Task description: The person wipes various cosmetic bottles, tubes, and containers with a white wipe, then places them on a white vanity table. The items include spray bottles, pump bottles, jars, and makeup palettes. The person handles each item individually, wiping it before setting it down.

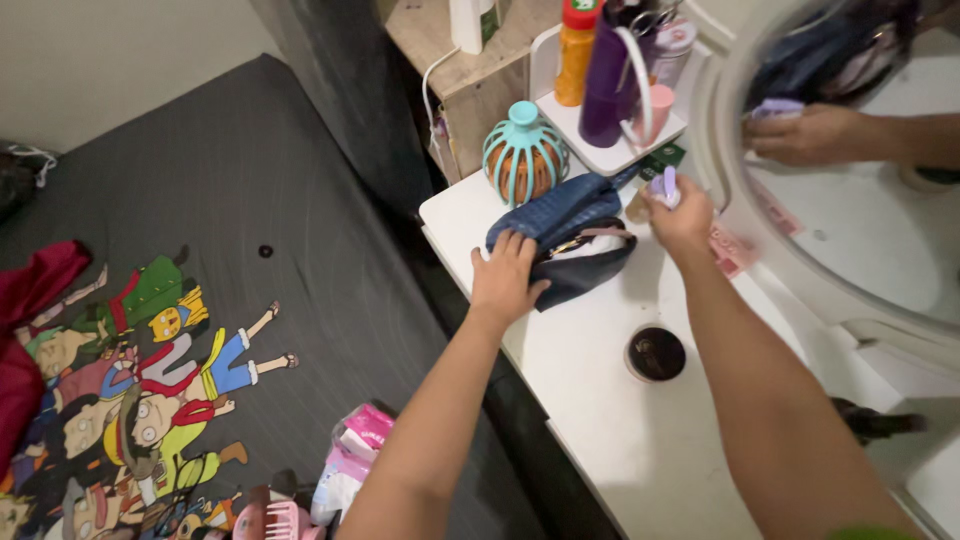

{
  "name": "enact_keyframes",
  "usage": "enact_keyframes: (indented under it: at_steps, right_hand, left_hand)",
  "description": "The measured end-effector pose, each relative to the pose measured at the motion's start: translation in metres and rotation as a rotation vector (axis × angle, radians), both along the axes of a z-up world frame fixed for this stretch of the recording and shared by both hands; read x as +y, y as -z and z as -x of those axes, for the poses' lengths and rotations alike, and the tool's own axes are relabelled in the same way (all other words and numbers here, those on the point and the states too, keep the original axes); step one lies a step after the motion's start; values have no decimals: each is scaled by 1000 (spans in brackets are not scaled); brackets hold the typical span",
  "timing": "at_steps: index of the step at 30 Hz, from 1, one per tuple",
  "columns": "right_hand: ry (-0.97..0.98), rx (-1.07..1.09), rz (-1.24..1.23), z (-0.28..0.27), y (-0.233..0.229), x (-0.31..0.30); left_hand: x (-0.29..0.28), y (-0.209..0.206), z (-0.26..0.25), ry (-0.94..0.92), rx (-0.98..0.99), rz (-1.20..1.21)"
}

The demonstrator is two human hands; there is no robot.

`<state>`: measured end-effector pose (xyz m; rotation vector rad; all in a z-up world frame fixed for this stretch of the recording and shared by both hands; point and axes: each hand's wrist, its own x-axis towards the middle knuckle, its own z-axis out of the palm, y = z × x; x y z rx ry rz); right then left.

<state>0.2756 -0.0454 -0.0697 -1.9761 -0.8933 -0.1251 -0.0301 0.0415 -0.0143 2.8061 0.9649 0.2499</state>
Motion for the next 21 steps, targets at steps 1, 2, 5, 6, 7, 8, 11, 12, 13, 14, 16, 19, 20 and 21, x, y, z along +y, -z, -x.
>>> enact_keyframes:
  at_steps: [1,2,5,6,7,8,11,12,13,14,16,19,20,21]
  right_hand:
    - [-33,29,2,-3,-1,6]
    - [-48,8,-6,-2,0,12]
    - [-57,-4,-3,-3,2,23]
    - [-39,33,17,-2,5,26]
    - [-20,71,37,-1,9,27]
    - [-18,70,30,-2,12,28]
    - [-7,11,-14,-2,23,24]
    - [-1,-45,-45,-1,26,20]
    - [1,-102,-78,0,26,18]
    - [-1,94,-194,2,23,13]
    - [-15,501,-408,12,17,0]
    - [-22,521,-595,38,-1,-35]
    - [4,505,-563,50,-7,-49]
    - [32,485,-537,64,-14,-59]
  left_hand:
    - [0,2,-1,0,8,-16]
    - [0,3,-1,-1,15,-31]
    - [-1,2,-5,4,89,-46]
    - [-1,1,-5,-13,71,-43]
    - [-2,0,-5,-30,53,-40]
    - [-3,0,-5,-47,34,-37]
    - [-10,1,-6,-114,-18,-26]
    - [-12,2,-5,-119,-11,-27]
    - [-14,1,-5,-126,-4,-31]
    - [-16,1,-4,-133,2,-34]
    - [-21,0,3,-131,18,-27]
    - [-28,2,25,-144,-9,-30]
    - [-32,3,33,-146,-28,-34]
    - [-37,4,41,-153,-18,-24]
